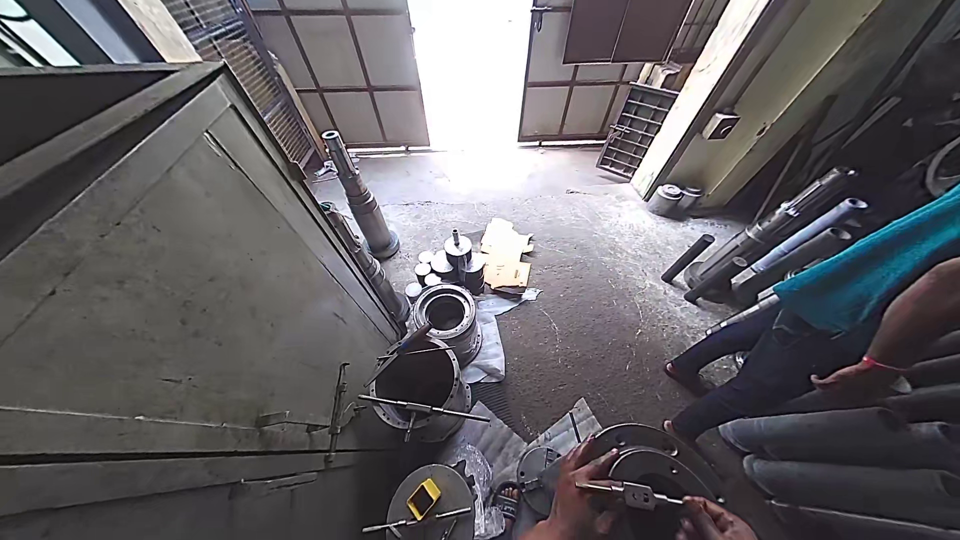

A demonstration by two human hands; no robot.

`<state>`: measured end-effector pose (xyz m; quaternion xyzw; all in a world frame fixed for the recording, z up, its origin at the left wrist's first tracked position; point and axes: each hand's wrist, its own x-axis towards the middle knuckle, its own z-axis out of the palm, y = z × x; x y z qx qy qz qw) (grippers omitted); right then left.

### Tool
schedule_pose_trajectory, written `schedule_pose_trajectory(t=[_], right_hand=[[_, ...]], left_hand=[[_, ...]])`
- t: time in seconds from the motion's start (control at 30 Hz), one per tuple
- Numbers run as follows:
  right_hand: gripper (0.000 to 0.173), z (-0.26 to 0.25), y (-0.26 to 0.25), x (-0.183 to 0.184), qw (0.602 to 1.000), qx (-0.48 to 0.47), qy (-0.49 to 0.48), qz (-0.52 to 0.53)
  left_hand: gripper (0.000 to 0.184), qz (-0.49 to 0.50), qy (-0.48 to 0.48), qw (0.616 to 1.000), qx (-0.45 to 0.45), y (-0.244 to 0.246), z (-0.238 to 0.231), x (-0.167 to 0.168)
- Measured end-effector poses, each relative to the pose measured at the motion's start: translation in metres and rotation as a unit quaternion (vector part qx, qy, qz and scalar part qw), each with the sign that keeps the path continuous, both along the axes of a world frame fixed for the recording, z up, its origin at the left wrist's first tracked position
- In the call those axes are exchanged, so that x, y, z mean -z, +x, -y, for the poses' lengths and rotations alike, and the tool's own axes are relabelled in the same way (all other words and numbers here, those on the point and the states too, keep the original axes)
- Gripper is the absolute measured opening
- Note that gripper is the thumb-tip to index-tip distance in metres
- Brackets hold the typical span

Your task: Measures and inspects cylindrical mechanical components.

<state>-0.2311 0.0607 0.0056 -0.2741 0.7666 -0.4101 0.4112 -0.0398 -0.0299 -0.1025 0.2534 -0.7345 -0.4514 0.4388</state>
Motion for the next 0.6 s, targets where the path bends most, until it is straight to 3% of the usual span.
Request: schedule_pose_trajectory(t=[0.17,0.23,0.33,0.47,0.53,0.6], right_hand=[[0.015,0.034,0.016,0.002,0.990,0.131,-0.038,0.019],[0.014,0.048,0.021,0.004,0.989,0.134,-0.054,-0.032],[0.025,0.069,0.032,0.010,0.977,0.036,-0.036,-0.205],[0.039,0.103,0.087,0.000,0.921,-0.164,-0.003,-0.354],[0.041,0.087,0.120,0.006,0.873,-0.250,-0.028,-0.418],[0.039,0.047,0.138,0.012,0.825,-0.300,-0.120,-0.463]], left_hand=[[0.021,0.027,-0.023,0.999,0.027,0.003,0.004,0.002],[0.025,0.036,-0.037,0.998,0.046,0.005,0.010,0.002],[0.027,0.022,-0.031,0.997,0.061,0.005,0.008,0.008],[0.032,0.025,-0.032,0.999,0.024,0.009,0.006,0.000],[0.043,0.116,0.096,0.988,0.038,0.024,0.003,-0.038],[0.045,0.142,0.361,0.920,0.061,0.028,0.023,-0.092]])
